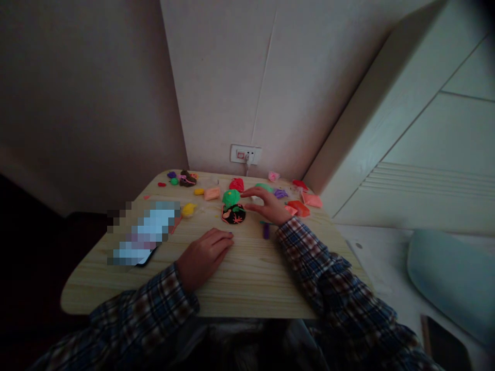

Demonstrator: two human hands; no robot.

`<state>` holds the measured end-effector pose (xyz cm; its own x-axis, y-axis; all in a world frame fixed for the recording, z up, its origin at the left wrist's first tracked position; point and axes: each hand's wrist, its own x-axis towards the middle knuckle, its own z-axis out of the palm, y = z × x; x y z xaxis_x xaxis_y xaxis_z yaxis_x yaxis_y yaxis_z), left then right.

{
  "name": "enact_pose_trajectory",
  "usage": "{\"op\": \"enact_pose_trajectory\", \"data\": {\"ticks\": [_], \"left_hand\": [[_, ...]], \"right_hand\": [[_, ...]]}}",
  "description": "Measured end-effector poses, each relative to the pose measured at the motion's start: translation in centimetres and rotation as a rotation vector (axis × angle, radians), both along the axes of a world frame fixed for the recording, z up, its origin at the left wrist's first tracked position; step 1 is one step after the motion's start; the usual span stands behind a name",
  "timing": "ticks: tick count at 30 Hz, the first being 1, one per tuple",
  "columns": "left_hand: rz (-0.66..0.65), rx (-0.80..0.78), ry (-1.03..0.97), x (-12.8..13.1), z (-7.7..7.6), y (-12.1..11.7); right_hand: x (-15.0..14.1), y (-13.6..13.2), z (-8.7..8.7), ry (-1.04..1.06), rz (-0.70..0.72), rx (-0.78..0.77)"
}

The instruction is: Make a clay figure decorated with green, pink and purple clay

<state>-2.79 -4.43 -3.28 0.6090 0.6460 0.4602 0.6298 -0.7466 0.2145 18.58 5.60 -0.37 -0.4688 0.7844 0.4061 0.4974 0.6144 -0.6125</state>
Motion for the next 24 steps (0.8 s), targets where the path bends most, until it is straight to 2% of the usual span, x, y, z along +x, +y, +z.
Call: {"op": "enact_pose_trajectory", "data": {"ticks": [4,7,10,13,18,22,24], "left_hand": [[0.058,0.135,0.097,-0.3,-0.2,-0.4],[0.047,0.214,0.205,-0.2,-0.3,-1.2],[0.084,0.228,0.263,-0.2,-0.3,-1.8],[0.105,0.204,0.281,0.2,-0.4,-2.1],[-0.050,0.109,0.299,0.4,-0.4,-2.3],[0.039,0.028,0.294,-0.8,-0.2,-2.4],[0.035,0.001,0.298,-1.1,-0.1,-2.4]], "right_hand": [[2.9,-4.2,0.1,-0.103,-0.163,0.083],[3.7,-7.7,-1.3,-0.269,-0.139,0.059],[2.8,-9.8,-2.7,-0.401,-0.127,0.049],[1.3,-10.3,-3.0,-0.448,-0.092,0.039],[1.0,-9.8,-2.8,-0.393,0.043,0.058],[2.0,-9.8,-3.6,-0.385,-0.035,0.025],[1.7,-10.0,-3.8,-0.398,-0.041,0.016]]}}
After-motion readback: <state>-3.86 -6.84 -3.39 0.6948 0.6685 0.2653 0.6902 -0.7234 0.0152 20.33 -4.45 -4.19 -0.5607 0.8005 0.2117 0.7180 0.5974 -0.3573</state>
